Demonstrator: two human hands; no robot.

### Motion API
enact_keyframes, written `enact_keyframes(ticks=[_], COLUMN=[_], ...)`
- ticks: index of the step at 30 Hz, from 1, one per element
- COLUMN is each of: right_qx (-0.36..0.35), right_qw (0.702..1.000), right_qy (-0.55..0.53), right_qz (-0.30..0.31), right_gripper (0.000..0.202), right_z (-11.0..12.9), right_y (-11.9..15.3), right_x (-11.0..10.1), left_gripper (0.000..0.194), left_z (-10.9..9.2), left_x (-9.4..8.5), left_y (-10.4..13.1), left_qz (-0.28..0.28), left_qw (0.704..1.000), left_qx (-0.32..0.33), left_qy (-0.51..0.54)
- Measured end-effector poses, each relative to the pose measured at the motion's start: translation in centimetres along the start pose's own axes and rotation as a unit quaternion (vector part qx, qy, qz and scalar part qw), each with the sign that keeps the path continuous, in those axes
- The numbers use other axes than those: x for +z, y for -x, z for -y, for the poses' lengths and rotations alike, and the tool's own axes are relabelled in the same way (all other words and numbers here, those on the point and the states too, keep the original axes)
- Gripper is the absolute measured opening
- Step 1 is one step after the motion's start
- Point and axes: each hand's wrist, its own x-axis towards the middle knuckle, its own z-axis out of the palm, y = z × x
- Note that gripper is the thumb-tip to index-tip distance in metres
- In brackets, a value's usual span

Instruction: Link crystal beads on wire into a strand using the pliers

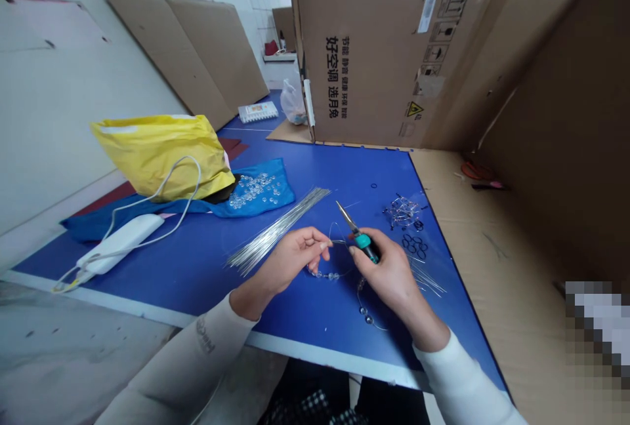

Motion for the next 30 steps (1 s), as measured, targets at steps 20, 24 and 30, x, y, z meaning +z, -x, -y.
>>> enact_keyframes(ticks=[20, 24, 30], right_qx=[0.017, 0.021, 0.017], right_qw=[0.991, 0.99, 0.989], right_qy=[-0.045, -0.046, -0.033], right_qz=[0.127, 0.13, 0.143], right_gripper=[0.01, 0.007, 0.007], right_z=[0.7, 0.6, 0.8], right_y=[-1.0, -0.8, -0.7], right_x=[-0.6, -0.7, -0.8], left_gripper=[0.025, 0.024, 0.024], left_z=[-0.2, -0.1, 0.2], left_x=[-0.1, 0.0, 0.0], left_y=[0.2, 0.2, 0.0], left_qz=[0.068, 0.082, 0.083], left_qw=[0.997, 0.995, 0.994], left_qx=[-0.041, -0.052, -0.059], left_qy=[-0.025, 0.007, 0.041])
